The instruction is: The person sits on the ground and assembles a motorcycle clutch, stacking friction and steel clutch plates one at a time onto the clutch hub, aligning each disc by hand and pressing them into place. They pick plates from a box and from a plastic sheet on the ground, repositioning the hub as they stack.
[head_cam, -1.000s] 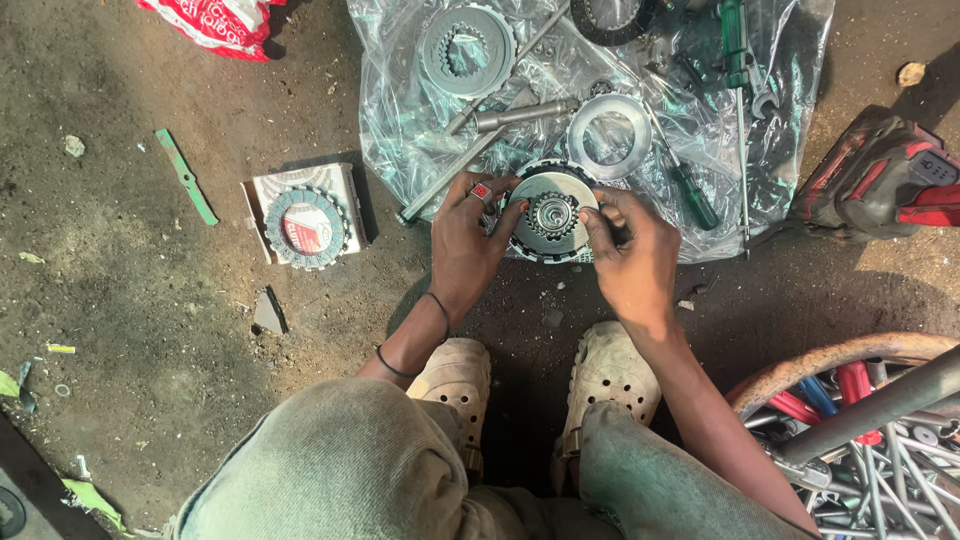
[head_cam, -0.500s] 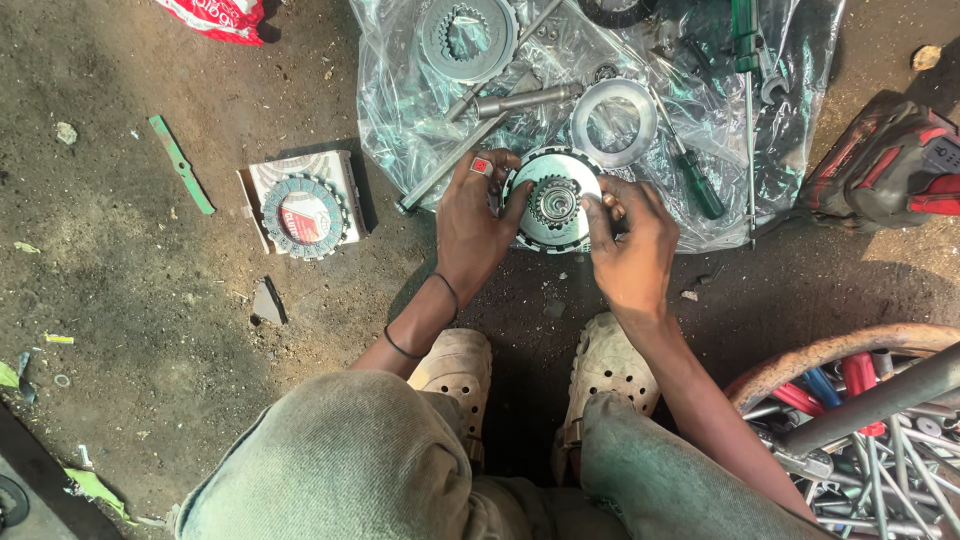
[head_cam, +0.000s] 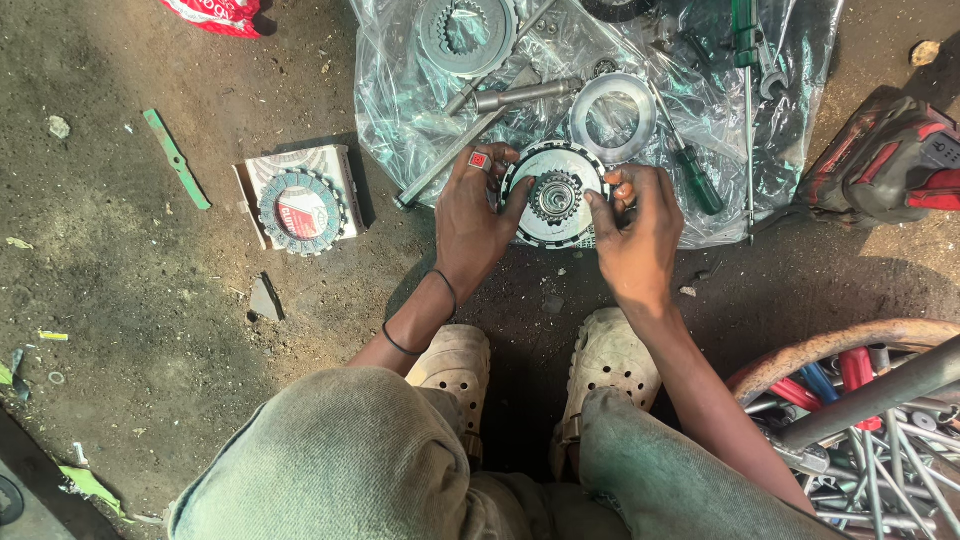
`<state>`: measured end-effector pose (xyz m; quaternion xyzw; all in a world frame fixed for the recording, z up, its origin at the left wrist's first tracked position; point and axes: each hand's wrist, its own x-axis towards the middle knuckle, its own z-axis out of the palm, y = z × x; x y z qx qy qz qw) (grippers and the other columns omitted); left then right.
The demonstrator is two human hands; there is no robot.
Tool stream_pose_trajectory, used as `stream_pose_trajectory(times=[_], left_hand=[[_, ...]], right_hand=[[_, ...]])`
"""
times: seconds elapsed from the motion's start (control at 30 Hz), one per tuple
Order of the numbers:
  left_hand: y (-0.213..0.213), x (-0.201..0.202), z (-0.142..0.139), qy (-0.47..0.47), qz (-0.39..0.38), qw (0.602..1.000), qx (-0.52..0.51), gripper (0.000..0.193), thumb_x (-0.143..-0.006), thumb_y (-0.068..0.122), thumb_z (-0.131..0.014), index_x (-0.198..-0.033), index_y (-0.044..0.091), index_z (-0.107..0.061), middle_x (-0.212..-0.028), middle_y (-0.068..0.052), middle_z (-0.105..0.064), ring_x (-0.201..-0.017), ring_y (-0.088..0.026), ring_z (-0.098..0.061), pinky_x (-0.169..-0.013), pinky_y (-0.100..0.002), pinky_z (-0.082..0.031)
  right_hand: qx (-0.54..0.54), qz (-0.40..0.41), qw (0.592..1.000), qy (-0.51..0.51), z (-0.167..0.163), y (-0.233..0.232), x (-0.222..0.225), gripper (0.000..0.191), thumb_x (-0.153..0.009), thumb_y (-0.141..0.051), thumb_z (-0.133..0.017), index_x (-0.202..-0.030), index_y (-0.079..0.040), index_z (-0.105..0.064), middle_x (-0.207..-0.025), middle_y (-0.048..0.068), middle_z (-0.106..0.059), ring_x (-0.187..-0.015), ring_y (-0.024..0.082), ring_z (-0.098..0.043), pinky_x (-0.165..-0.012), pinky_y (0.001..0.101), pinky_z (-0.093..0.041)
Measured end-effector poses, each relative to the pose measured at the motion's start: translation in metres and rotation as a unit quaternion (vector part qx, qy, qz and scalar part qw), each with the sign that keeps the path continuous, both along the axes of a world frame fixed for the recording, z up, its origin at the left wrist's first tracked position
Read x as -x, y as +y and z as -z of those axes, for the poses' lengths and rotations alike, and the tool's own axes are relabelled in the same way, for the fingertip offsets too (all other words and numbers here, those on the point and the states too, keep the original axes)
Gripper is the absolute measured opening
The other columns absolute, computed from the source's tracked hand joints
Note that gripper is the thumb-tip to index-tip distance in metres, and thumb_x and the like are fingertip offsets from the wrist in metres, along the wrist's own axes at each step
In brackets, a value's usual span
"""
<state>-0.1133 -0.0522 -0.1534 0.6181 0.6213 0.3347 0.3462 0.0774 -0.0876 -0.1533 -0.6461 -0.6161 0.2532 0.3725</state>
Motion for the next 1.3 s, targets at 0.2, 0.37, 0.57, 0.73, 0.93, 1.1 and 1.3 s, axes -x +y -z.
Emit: stream_pose_trajectory(times=[0.2, 0.37, 0.57, 0.73, 0.93, 1.1, 1.3], left_hand=[[-0.005, -0.002, 0.000, -0.004, 0.000, 1.000, -0.007, 0.030, -0.088, 0.015, -0.081, -0.113, 0.006, -0.066, -0.097, -0.008, -0.064, -0.077, -0.020, -0.067, -0.070, -0.037, -0.054], [-0.007, -0.003, -0.005, -0.009, 0.000, 1.000, -0.015, 0.030, -0.088, 0.010, -0.078, -0.115, 0.006, -0.066, -0.100, -0.008, -0.064, -0.080, -0.020, -0.068, -0.072, -0.037, -0.054], [-0.005, -0.001, -0.002, -0.035, -0.029, 0.999, -0.022, 0.023, -0.095, 0.012, -0.077, -0.115, 0.008, -0.066, -0.096, -0.005, -0.066, -0.079, -0.015, -0.066, -0.068, -0.031, -0.054], [0.010, 0.039, 0.003, -0.071, -0.089, 0.993, 0.031, 0.014, -0.103, 0.013, -0.068, -0.117, 0.011, -0.067, -0.096, 0.001, -0.074, -0.084, -0.007, -0.071, -0.065, -0.024, -0.054], [0.021, 0.165, 0.007, 0.104, -0.153, 0.979, -0.086, 0.016, -0.102, 0.008, -0.071, -0.117, 0.004, -0.067, -0.101, -0.008, -0.073, -0.087, -0.015, -0.071, -0.077, -0.029, -0.057], [-0.005, 0.232, 0.025, 0.306, -0.166, 0.935, -0.065, 0.018, -0.099, 0.014, -0.080, -0.111, 0.004, -0.071, -0.095, -0.011, -0.074, -0.078, -0.023, -0.069, -0.072, -0.036, -0.054], [-0.020, 0.249, 0.021, 0.194, -0.096, 0.976, 0.016, 0.030, -0.092, 0.019, -0.090, -0.103, -0.002, -0.071, -0.090, -0.014, -0.074, -0.075, -0.023, -0.072, -0.066, -0.033, -0.054]], right_hand=[[0.010, 0.009, 1.000, 0.005, 0.001, 0.001, -0.001, 0.027, -0.091, 0.003, -0.082, -0.108, 0.001, -0.061, -0.100, 0.010, -0.061, -0.083, 0.016, -0.058, -0.071, 0.0304, -0.051], [-0.006, -0.006, 1.000, 0.003, 0.000, 0.002, -0.006, 0.027, -0.090, 0.005, -0.081, -0.107, 0.002, -0.061, -0.100, 0.011, -0.062, -0.085, 0.017, -0.059, -0.075, 0.0324, -0.052], [-0.008, -0.001, 1.000, -0.001, 0.004, -0.002, -0.015, 0.018, -0.096, 0.005, -0.073, -0.109, 0.001, -0.062, -0.102, 0.009, -0.063, -0.087, 0.017, -0.062, -0.075, 0.0317, -0.054], [0.065, 0.061, 0.993, 0.073, 0.004, -0.012, -0.042, 0.015, -0.099, 0.001, -0.068, -0.113, -0.003, -0.065, -0.104, 0.005, -0.064, -0.082, 0.012, -0.065, -0.065, 0.0263, -0.058], [0.030, 0.071, 0.997, 0.026, 0.007, -0.020, -0.076, 0.015, -0.108, 0.004, -0.069, -0.120, -0.001, -0.063, -0.107, 0.006, -0.067, -0.090, 0.009, -0.063, -0.070, 0.0214, -0.048], [0.025, 0.071, 0.997, 0.025, 0.010, -0.014, -0.091, 0.009, -0.111, 0.006, -0.068, -0.117, 0.002, -0.062, -0.103, 0.006, -0.066, -0.084, 0.007, -0.060, -0.071, 0.0221, -0.046], [0.017, 0.059, 0.998, 0.020, 0.002, -0.007, -0.096, 0.011, -0.109, 0.009, -0.068, -0.114, 0.004, -0.060, -0.107, 0.005, -0.068, -0.091, 0.005, -0.064, -0.079, 0.0201, -0.051]])
